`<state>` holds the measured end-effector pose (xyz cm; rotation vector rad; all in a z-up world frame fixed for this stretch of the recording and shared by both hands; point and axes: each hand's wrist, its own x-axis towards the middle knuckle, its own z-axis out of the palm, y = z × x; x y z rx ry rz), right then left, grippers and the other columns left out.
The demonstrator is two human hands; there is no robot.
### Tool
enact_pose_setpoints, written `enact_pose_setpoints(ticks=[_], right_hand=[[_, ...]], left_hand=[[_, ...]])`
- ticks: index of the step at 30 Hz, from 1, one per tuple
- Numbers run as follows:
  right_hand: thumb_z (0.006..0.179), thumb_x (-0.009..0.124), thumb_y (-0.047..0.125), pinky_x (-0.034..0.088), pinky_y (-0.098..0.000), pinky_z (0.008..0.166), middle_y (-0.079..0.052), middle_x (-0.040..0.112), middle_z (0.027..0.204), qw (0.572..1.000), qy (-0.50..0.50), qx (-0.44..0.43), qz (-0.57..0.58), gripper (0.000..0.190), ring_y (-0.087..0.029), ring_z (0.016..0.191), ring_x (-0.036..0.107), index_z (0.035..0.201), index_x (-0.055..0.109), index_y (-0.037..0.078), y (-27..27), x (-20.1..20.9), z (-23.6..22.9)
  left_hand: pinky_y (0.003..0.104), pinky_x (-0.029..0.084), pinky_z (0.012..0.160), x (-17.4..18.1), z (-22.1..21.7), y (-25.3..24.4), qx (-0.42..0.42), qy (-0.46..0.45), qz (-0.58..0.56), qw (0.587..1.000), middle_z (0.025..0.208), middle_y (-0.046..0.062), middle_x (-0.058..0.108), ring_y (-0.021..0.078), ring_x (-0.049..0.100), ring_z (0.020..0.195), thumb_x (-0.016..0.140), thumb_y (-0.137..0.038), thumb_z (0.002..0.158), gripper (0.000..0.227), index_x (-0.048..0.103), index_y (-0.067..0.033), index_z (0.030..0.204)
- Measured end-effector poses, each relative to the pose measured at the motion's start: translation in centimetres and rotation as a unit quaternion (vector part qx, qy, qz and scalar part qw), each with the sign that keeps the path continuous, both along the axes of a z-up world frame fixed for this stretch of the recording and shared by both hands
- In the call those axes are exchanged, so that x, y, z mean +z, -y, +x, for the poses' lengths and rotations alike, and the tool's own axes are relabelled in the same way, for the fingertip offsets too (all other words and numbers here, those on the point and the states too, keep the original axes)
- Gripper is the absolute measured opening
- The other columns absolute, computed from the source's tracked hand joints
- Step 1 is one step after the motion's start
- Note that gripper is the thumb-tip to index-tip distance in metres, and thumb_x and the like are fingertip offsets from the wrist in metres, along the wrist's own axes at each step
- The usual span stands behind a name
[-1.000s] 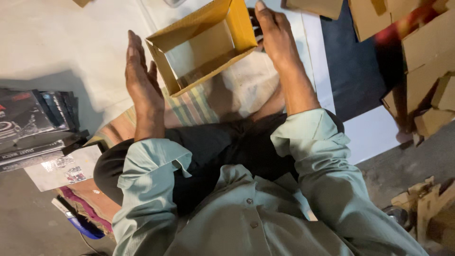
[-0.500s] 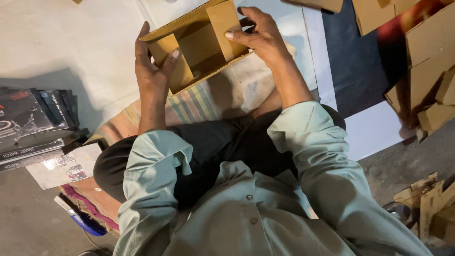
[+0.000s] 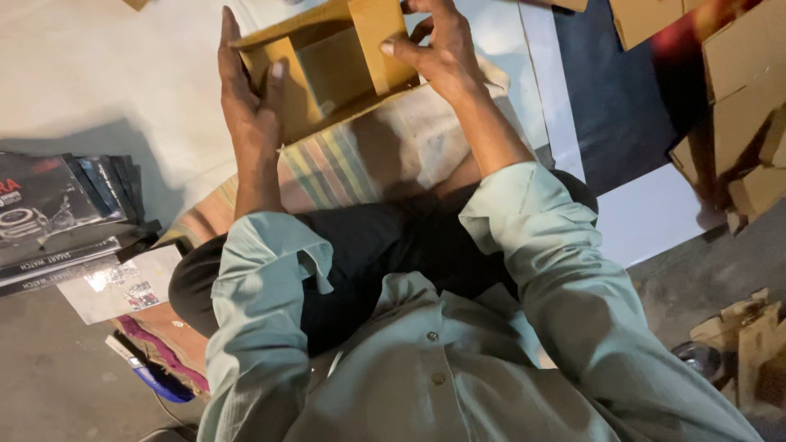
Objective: The person sits cross-legged on the floor and assembles small cardboard boxes by folding flaps and sealing them with clear packing tape. The person repeatedly picks up flat cardboard pieces, folds them into box shapes, and applies tape to secure the seams.
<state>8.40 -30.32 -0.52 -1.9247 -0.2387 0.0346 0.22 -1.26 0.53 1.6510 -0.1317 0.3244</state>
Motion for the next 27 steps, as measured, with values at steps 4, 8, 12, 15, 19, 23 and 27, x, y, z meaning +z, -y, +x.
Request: enact_pose_setpoints(ticks=[4,8,12,15,19,23,27], right_hand=[[0.080,0.095,0.007,0.051,-0.0304,0.069,-0.011,0.065,0.127,0.998,0.054,-0.018,-0.029,0.071,-0.014,0.079,0.061,0.135,0.051,0.003,-0.3,0.0,0.6],[0.090,0.080,0.006,0.058,-0.0309,0.069,-0.008,0.067,0.126,1.000,0.004,-0.005,0.009,0.052,-0.016,0.090,0.065,0.136,0.056,0.007,0.0,0.6,0.3],[0.098,0.066,0.017,0.063,-0.0336,0.079,-0.006,0.071,0.123,0.973,-0.115,0.018,0.197,0.029,-0.018,0.110,0.071,0.126,0.066,0.007,0.2,3.9,0.2],[0.097,0.058,0.031,0.059,-0.0303,0.086,-0.001,0.069,0.126,0.972,-0.126,0.097,0.174,0.033,-0.016,0.118,0.065,0.121,0.068,0.011,1.0,7.1,-0.4],[0.090,0.083,0.026,0.055,-0.0365,0.103,-0.007,0.060,0.145,0.967,-0.004,0.255,0.025,0.060,-0.024,0.138,0.054,0.143,0.062,0.008,1.2,9.6,-1.1],[0.077,0.095,0.024,0.059,-0.0354,0.093,-0.009,0.063,0.133,0.966,0.019,0.233,-0.112,0.066,-0.024,0.124,0.062,0.134,0.065,0.008,1.9,10.8,-1.3],[0.080,0.092,0.015,0.057,-0.0362,0.083,-0.009,0.068,0.119,0.966,-0.003,0.207,-0.153,0.050,-0.022,0.111,0.067,0.123,0.069,0.006,2.7,11.1,-1.5]], left_hand=[[0.039,0.047,0.124,-0.3,0.8,-0.7,0.021,-0.036,-0.058,0.997,0.154,0.011,0.053,0.0253,0.052,0.147,0.066,0.013,0.109,0.063,0.038,-0.0099,0.161],[0.042,0.051,0.118,-1.0,1.1,-1.2,0.031,-0.022,-0.052,0.998,0.145,0.009,0.057,0.0249,0.055,0.143,0.069,0.015,0.104,0.056,0.054,-0.0122,0.151],[0.047,0.056,0.120,-0.4,1.0,-1.3,0.065,-0.056,-0.005,0.996,0.146,0.009,0.050,0.0271,0.057,0.147,0.073,0.013,0.102,0.056,0.059,-0.0171,0.148],[0.048,0.053,0.121,0.1,0.9,-1.0,0.066,-0.059,-0.012,0.996,0.156,0.010,0.043,0.0275,0.048,0.148,0.069,0.010,0.099,0.070,0.044,-0.0203,0.157],[0.045,0.047,0.126,0.5,0.8,-1.2,0.092,-0.048,-0.068,0.992,0.159,0.012,0.049,0.0267,0.048,0.152,0.062,0.005,0.105,0.066,0.035,-0.0144,0.162],[0.039,0.049,0.103,2.4,-0.3,-2.0,0.128,-0.030,-0.066,0.989,0.136,0.014,0.063,0.0243,0.060,0.126,0.051,0.006,0.100,0.036,0.060,0.0000,0.134],[0.035,0.054,0.103,5.9,-4.5,-2.6,0.034,-0.123,0.007,0.992,0.128,0.008,0.065,0.0216,0.063,0.124,0.054,0.010,0.080,0.049,0.064,-0.0020,0.127]])
